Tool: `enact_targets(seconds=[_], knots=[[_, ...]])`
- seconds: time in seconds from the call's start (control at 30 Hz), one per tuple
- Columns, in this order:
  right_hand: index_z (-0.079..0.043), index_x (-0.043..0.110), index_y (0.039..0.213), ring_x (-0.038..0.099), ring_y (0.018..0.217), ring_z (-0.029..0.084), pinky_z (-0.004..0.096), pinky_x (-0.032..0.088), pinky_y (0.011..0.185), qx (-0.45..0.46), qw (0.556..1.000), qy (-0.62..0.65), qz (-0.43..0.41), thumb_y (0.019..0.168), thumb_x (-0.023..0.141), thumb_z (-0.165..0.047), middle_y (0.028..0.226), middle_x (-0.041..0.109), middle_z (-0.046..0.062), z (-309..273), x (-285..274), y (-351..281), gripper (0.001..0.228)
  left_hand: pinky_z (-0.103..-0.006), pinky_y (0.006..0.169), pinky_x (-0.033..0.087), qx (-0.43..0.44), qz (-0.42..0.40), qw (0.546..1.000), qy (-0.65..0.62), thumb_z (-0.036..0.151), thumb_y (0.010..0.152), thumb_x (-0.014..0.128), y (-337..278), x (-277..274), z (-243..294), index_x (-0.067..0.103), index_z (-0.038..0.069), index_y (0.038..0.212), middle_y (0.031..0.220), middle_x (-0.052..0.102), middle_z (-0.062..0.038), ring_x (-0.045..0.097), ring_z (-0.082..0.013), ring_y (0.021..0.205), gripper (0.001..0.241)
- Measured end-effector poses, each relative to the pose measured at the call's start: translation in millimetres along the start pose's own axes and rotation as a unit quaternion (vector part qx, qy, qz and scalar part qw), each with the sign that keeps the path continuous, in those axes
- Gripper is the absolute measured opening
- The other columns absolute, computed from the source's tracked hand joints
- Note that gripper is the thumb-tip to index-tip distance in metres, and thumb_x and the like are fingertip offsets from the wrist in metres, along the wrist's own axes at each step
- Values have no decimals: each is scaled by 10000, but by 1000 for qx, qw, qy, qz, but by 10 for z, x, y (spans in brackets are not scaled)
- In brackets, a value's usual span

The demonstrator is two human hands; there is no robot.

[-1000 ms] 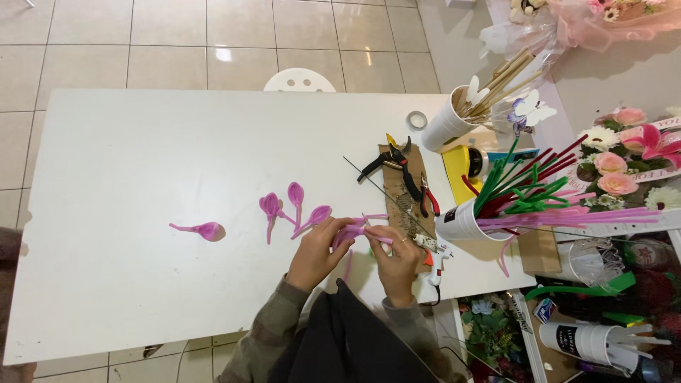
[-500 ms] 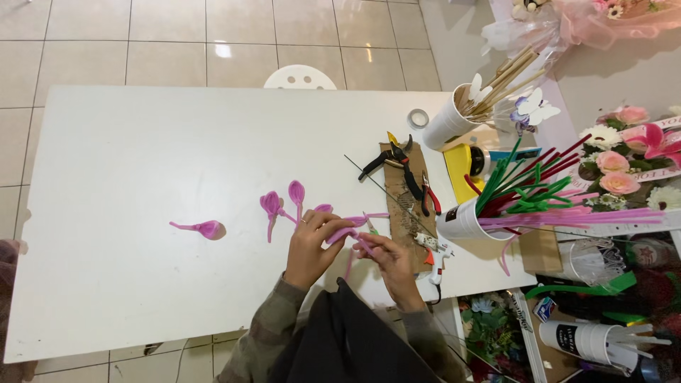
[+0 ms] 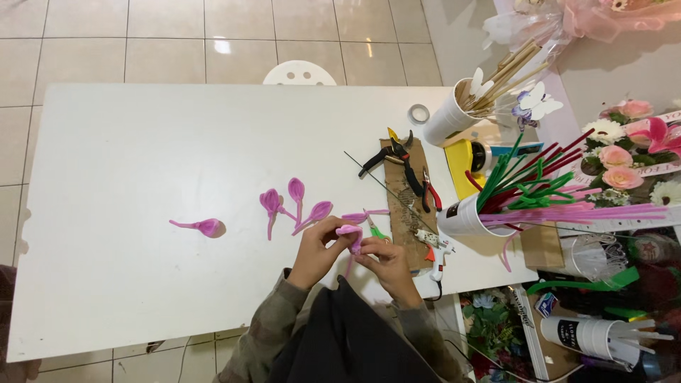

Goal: The person assembles artificial flower petals onto a wire stem by hand and secures them using pliers.

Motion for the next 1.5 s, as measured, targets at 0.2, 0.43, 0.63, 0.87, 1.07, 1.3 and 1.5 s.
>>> enact_targets(seconds=[0.2,0.43,0.63,0.87,1.07,1.3,1.5], knots=[[-22,811,789,697,823,228,386,560,806,-77,996,-35,7,736,902,13,847,764,126,-72,17,73,111,-379,791,620,-13,-15,1000,7,-13,850,764,-2,21,204,793,28,956,841,750,-122,744,-212,785,117],[-56,823,789,687,748,250,399,549,745,-114,986,-119,-4,735,900,-8,777,765,99,-222,30,114,105,-417,791,608,-22,-34,998,38,-51,819,706,15,12,257,776,-5,969,820,735,-183,742,-266,794,172],[-41,799,797,722,769,224,383,555,739,-69,989,-131,-8,763,900,-65,798,769,95,-239,69,95,109,-386,764,616,-4,-29,997,68,-29,815,738,11,-3,326,790,39,967,807,747,-146,768,-280,772,175],[-34,788,835,715,743,234,368,568,707,-27,989,-140,-35,810,862,-74,792,767,116,-400,66,126,89,-394,773,608,-10,-23,998,64,-22,841,713,15,-5,184,776,20,986,823,728,-163,754,-290,789,163],[-45,805,879,757,767,227,359,594,710,-7,985,-162,-61,864,818,-77,814,798,110,-292,83,103,38,-377,770,610,-36,-15,997,60,-4,829,733,10,2,278,789,35,975,831,742,-151,754,-264,796,161],[-7,775,778,721,657,191,312,584,655,69,983,-133,-102,891,766,-37,681,765,118,85,41,26,117,-375,761,598,-63,-11,996,69,39,842,765,27,-34,37,784,20,978,787,711,-155,703,-209,788,138],[-2,775,750,674,692,125,302,571,654,67,985,-116,-106,886,790,-72,682,766,102,-104,115,68,154,-375,774,604,-67,2,995,70,59,825,782,8,-16,110,786,18,978,782,718,-160,730,-238,775,158]])
Point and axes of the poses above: each hand's wrist, its own y-axis towards the middle knuckle, its own x-axis out of the palm, z = x × y, the point moved 1 cm from there along y, towards the middle knuckle
